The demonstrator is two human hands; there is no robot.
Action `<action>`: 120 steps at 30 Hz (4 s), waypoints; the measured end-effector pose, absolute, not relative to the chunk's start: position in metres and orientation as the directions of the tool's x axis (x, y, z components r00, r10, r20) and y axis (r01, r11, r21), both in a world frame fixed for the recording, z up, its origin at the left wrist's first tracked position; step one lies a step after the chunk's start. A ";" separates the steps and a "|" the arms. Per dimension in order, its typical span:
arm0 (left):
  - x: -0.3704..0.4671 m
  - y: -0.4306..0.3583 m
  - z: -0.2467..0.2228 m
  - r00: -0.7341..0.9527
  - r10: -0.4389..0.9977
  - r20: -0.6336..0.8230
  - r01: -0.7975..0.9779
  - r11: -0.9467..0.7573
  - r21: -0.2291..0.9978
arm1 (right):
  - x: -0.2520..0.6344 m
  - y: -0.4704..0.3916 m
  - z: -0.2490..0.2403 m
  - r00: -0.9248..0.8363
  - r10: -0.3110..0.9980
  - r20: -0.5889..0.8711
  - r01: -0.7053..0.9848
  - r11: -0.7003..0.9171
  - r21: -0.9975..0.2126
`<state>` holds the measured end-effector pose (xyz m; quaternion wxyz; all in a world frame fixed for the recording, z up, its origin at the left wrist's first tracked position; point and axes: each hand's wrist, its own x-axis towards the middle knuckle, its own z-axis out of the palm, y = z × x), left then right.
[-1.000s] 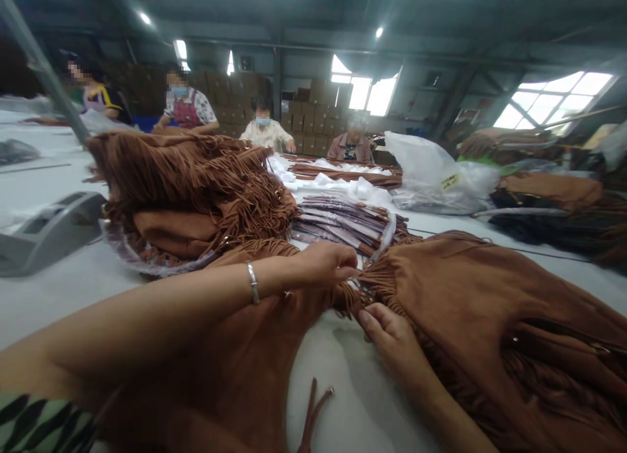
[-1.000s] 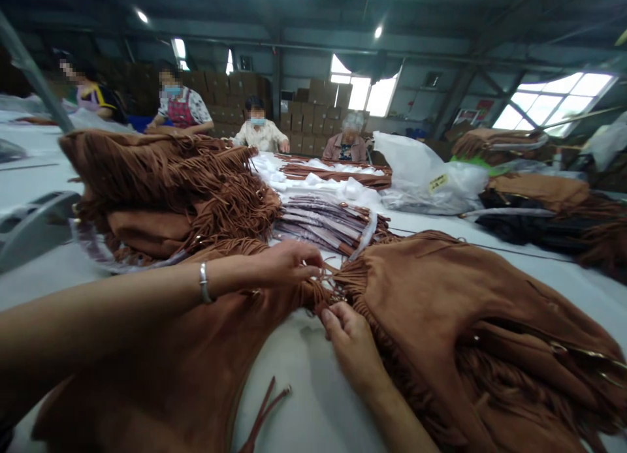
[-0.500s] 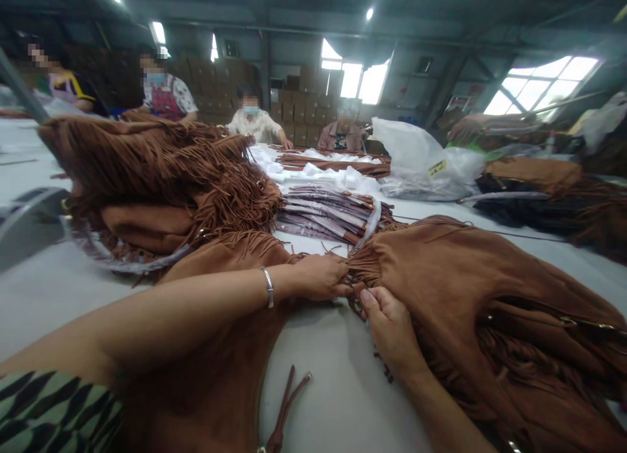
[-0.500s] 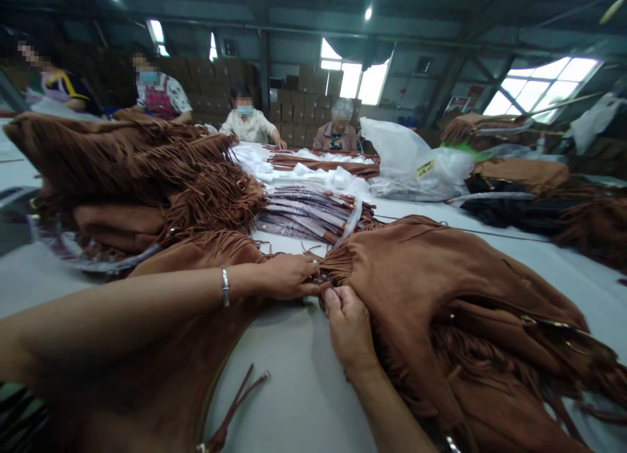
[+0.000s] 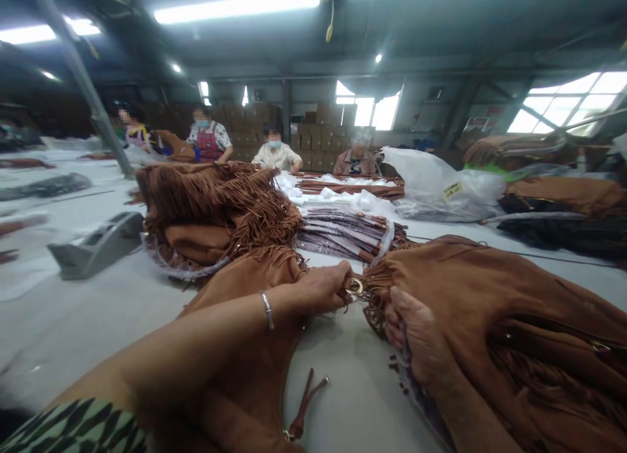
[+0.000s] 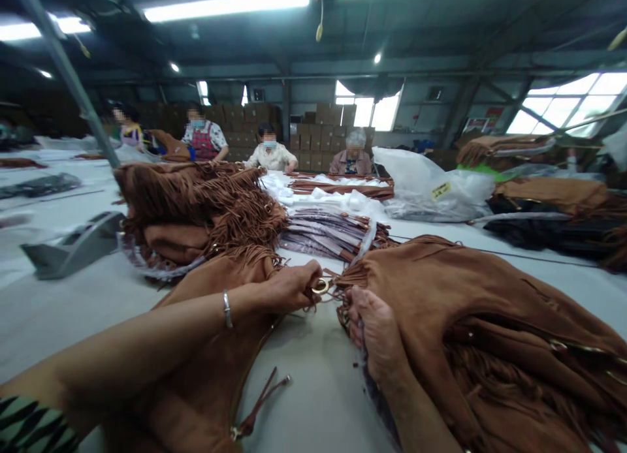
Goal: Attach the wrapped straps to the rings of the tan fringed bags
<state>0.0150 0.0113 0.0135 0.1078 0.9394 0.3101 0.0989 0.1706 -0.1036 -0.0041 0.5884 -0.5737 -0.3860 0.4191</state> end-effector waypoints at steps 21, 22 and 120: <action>-0.002 -0.010 0.008 0.860 0.343 0.378 0.167 -0.889 0.428 | 0.151 -0.104 -0.009 0.211 0.956 -0.202 0.039 -0.215 -0.976; -0.001 -0.009 0.007 0.862 0.345 0.372 0.172 -0.889 0.425 | 0.152 -0.103 -0.009 0.211 0.961 -0.181 0.070 -0.200 -0.977; 0.003 -0.005 -0.010 0.911 0.217 0.352 0.212 -0.976 0.055 | 0.176 -0.122 0.017 -0.103 0.910 -0.401 0.525 -0.293 -0.799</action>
